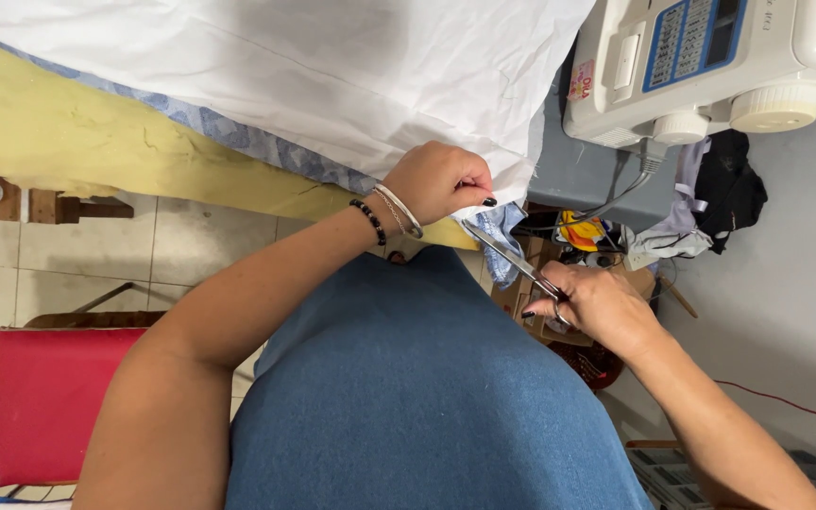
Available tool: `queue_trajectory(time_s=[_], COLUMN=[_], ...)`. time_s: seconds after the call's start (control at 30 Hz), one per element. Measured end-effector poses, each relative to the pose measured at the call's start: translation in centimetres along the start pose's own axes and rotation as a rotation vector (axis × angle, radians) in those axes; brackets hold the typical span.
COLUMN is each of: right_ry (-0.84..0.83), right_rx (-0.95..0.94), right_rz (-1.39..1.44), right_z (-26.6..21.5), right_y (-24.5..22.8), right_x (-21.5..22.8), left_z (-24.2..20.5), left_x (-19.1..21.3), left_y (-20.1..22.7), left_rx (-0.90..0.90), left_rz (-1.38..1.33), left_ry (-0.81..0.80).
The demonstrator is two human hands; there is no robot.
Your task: The person uses scissors to cut a large yellow foam sheet and then trims the edges of a white fabric piece on a workspace table.
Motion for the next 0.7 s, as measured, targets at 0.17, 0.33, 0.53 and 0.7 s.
queue_trajectory(time_s=[0.17,0.33,0.53,0.7], right_ry=[0.028,0.074,0.375,0.609], right_rx=[0.01,0.118,0.253,0.175], right_rz=[-0.004,-0.005,0.391,0.608], right_z=[0.3,0.2,1.6,5.6], right_y=[0.7,0.8,2.0,-1.7], right_x=[-0.3,-1.3,-0.7,-2.3], left_z=[-0.1,0.1,-0.2,-1.4], left_x=[0.1,0.1,0.1,0.0], left_y=[-0.1,-1.1,-1.0,-0.2], left_rx=[0.02,0.046,0.04,-0.02], left_rz=[-0.013,-0.048,-0.024,0.037], left_ry=[0.006,0.063,0.051,0.067])
Point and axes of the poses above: each hand's wrist, its own z-axis towards the middle knuckle, its own x-axis out of the back of the hand, y = z × x, the point moved 5 cm from there along z, towards the middle knuckle, and after that the axes turned 2 degrees about y, right-handed, at the moved point
